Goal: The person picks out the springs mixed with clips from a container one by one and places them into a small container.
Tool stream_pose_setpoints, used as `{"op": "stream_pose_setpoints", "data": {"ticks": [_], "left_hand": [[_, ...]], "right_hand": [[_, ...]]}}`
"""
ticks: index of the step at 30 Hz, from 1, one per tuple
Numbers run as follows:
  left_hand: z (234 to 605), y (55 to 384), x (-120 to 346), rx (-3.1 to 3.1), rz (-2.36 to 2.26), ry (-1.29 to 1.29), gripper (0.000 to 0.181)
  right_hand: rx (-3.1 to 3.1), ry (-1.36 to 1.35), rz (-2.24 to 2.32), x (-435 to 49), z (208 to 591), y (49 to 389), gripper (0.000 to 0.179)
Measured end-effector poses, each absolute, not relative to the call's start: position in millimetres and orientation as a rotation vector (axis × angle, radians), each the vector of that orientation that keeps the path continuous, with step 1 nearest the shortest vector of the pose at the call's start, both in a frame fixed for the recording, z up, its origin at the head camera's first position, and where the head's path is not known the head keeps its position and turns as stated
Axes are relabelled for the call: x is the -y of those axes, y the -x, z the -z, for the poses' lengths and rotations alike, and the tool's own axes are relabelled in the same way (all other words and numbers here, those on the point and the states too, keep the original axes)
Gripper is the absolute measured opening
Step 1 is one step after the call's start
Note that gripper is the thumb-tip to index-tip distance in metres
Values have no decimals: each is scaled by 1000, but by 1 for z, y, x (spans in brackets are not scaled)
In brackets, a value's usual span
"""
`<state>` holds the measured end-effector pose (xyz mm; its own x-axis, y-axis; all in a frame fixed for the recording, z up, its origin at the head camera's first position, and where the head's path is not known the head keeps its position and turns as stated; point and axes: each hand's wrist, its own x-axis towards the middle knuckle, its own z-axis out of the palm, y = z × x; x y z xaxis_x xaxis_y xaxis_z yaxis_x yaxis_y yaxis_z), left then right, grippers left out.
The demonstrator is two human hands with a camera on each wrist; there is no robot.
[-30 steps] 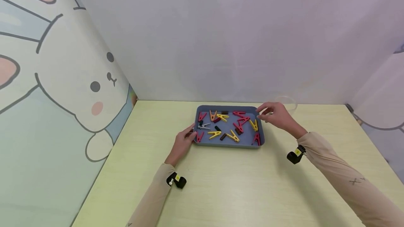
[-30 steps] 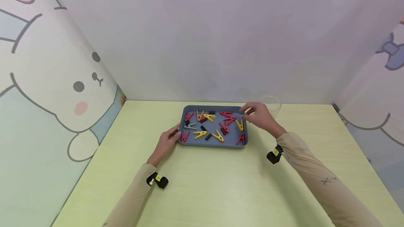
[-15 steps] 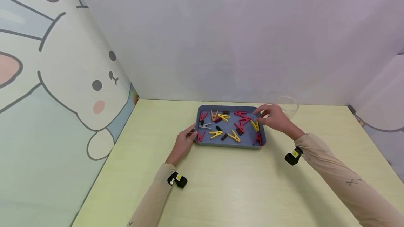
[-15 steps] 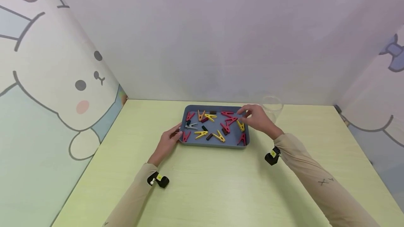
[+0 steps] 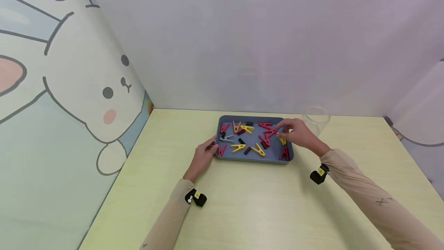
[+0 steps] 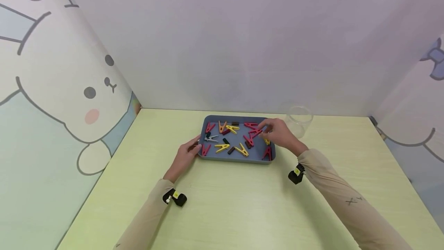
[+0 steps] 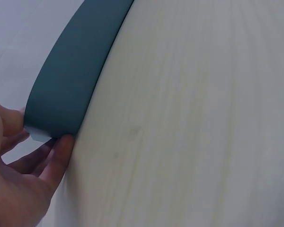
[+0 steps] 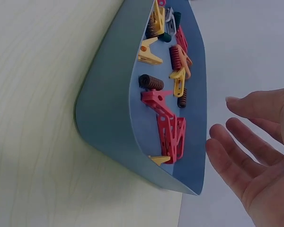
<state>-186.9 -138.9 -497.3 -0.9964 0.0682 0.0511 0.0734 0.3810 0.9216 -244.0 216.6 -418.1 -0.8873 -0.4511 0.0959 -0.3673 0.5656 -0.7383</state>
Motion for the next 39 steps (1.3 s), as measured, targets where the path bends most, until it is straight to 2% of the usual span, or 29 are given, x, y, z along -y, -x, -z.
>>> {"op": "stream_pose_setpoints", "data": {"ticks": [14, 34, 39], "left_hand": [[497, 187, 139, 2612, 1741, 134, 44], [498, 186, 140, 2582, 1699, 216, 45], [498, 185, 140, 2590, 1735, 171, 44]], "right_hand": [[-2691, 681, 1170, -204, 423, 243, 23], [-2654, 825, 1148, -186, 440, 245, 26], [-2662, 857, 1108, -183, 444, 245, 25]]}}
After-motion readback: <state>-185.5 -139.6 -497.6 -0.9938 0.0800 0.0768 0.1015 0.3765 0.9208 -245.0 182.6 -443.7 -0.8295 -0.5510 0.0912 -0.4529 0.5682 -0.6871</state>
